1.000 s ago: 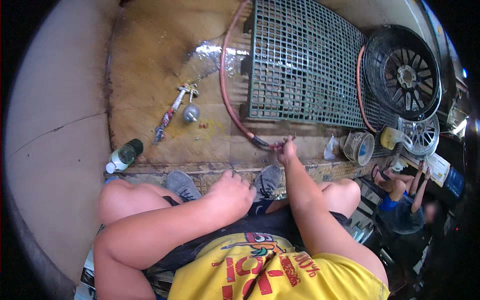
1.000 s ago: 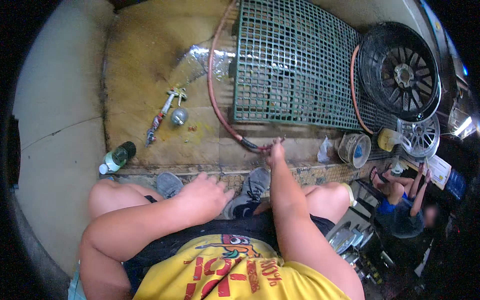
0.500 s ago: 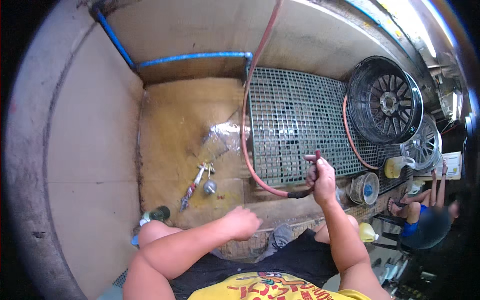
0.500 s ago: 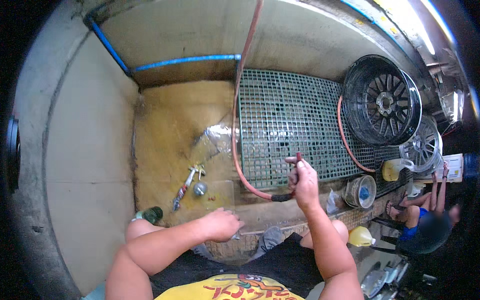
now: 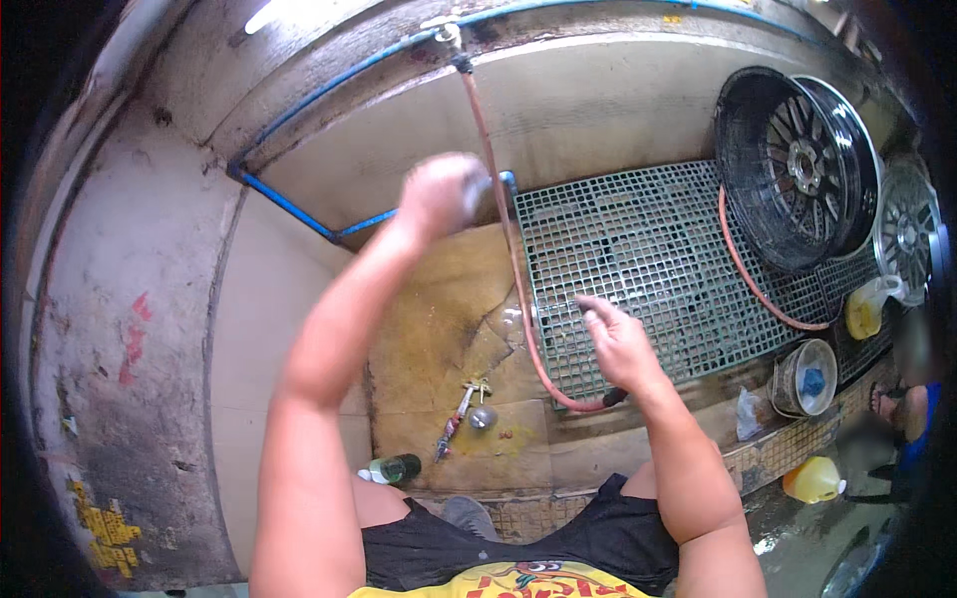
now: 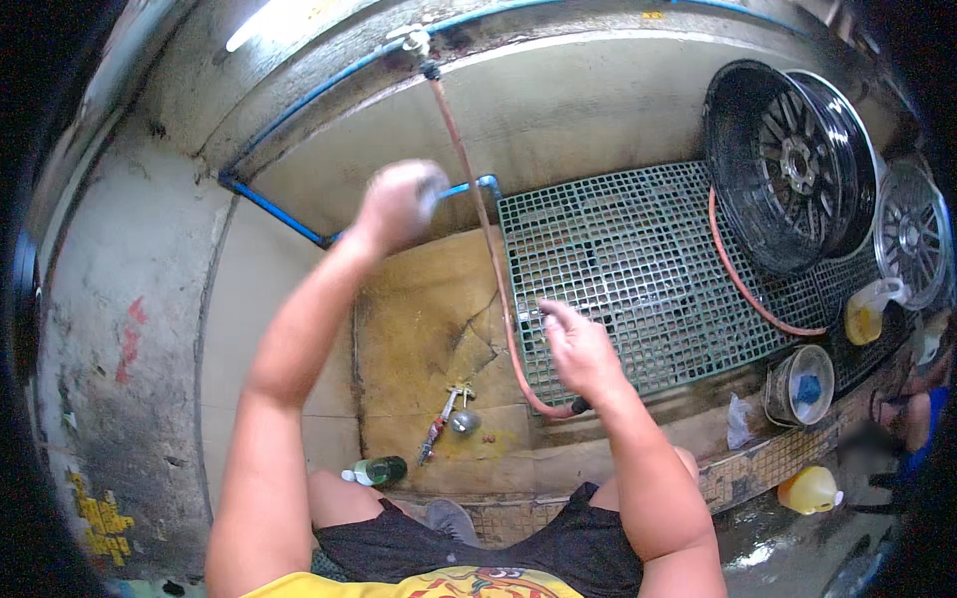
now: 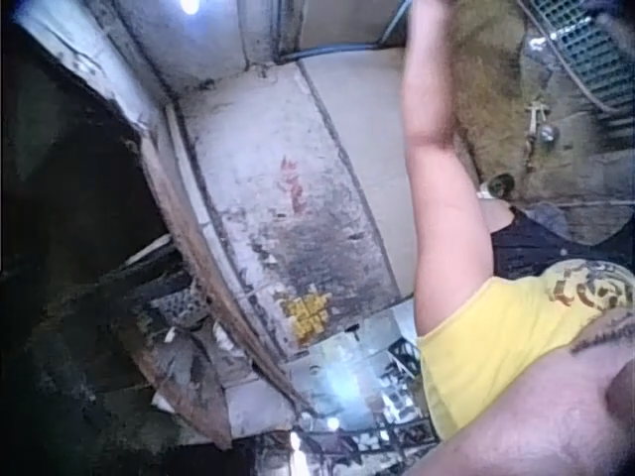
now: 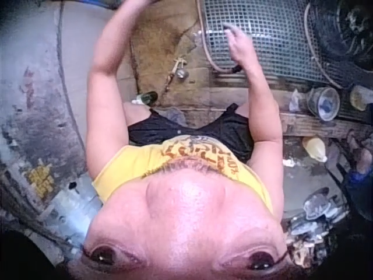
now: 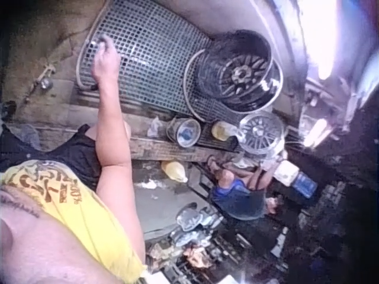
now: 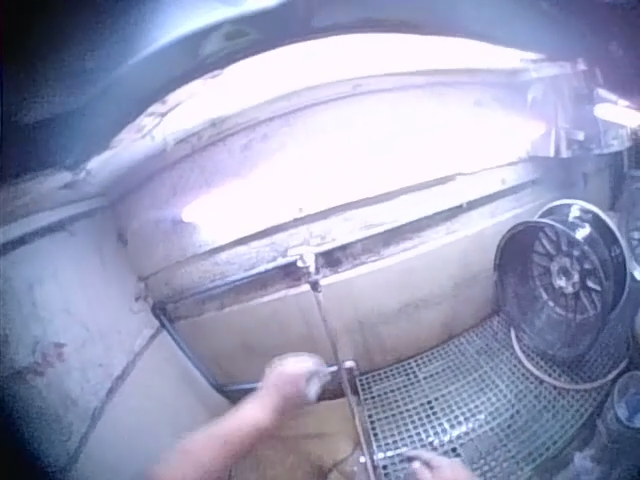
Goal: Cleaning an automotive spray gun component using water from a hose in a wash bay area.
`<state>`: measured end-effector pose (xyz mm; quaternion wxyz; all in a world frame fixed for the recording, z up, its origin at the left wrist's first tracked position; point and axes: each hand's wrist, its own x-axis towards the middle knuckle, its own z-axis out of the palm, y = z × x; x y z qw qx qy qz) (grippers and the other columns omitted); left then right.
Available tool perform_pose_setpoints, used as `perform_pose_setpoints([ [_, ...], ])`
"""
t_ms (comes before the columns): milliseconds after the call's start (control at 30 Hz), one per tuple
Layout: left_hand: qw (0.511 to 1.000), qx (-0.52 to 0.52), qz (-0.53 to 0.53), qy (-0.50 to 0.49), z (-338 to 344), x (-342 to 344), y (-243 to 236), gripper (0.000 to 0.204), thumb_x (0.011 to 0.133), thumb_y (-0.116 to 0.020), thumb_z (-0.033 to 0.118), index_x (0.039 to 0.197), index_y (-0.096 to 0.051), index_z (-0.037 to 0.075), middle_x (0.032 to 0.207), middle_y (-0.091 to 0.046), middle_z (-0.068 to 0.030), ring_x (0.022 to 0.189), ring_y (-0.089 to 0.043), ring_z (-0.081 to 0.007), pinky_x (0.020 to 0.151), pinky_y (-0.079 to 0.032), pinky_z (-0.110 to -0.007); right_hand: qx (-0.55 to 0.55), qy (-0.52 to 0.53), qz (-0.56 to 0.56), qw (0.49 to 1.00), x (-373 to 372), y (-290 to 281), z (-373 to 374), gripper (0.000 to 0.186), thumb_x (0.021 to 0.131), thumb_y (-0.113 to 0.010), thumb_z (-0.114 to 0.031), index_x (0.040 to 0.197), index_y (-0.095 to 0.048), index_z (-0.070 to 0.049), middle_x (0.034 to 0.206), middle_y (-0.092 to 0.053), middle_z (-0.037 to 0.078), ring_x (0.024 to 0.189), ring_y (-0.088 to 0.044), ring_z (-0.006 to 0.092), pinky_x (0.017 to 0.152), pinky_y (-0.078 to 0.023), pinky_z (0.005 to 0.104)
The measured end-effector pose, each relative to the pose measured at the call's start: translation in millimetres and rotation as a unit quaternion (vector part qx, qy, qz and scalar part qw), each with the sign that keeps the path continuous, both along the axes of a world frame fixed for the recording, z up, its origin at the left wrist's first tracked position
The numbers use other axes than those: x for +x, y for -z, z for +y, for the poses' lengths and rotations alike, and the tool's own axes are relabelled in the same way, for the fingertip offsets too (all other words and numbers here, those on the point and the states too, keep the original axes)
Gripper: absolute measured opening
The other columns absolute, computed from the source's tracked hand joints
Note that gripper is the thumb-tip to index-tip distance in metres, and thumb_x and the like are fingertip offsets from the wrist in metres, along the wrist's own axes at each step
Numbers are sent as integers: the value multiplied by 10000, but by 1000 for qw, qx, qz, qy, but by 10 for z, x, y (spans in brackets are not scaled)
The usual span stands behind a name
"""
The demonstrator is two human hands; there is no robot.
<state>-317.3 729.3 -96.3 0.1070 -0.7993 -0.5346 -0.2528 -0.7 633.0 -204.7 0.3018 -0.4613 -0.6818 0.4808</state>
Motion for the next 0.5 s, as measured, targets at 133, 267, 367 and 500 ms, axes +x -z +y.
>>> perform_pose_setpoints([
  [133, 968, 192, 86, -134, 1062, -402, -977, 245, 931, -653, 285, 1120, -690, 134, 1079, -666, -174, 1047, -640, -354, 934, -521, -463, -100, -130, 16, 986, -215, -377, -187, 398, 907, -501, -129, 1246, -687, -38, 1019, -744, 213, 822, -730, 250, 810, -567, 358],
  [267, 953, 3, 127, -275, 1615, -241, -1440, 370, 973, -543, 409, 1125, -714, 118, 1134, -699, -218, 1090, -667, -362, 934, -523, -474, -44, -275, -116, 953, -223, -301, -360, 430, 862, -524, -182, 1233, -695, -47, 1096, -702, 260, 1057, -678, 393, 982, -519, 455],
  [367, 902, -2, 279, -329, 1912, -184, -1470, 378, 970, -529, 392, 1012, -758, 95, 1075, -732, -173, 1046, -692, -364, 917, -535, -461, -54, -294, -150, 942, -176, -176, -455, 373, 870, -530, -205, 1140, -728, -41, 1050, -709, 262, 1037, -684, 394, 953, -529, 468],
  [500, 906, -65, 194, -372, 2219, -114, -1310, 499, 1010, -443, 432, 1150, -720, 40, 1172, -695, -234, 1146, -654, -393, 968, -500, -502, -84, -290, -208, 930, -14, -5, -458, 287, 850, -582, -171, 1018, -742, -2, 1026, -712, 265, 1002, -695, 398, 890, -555, 477],
])
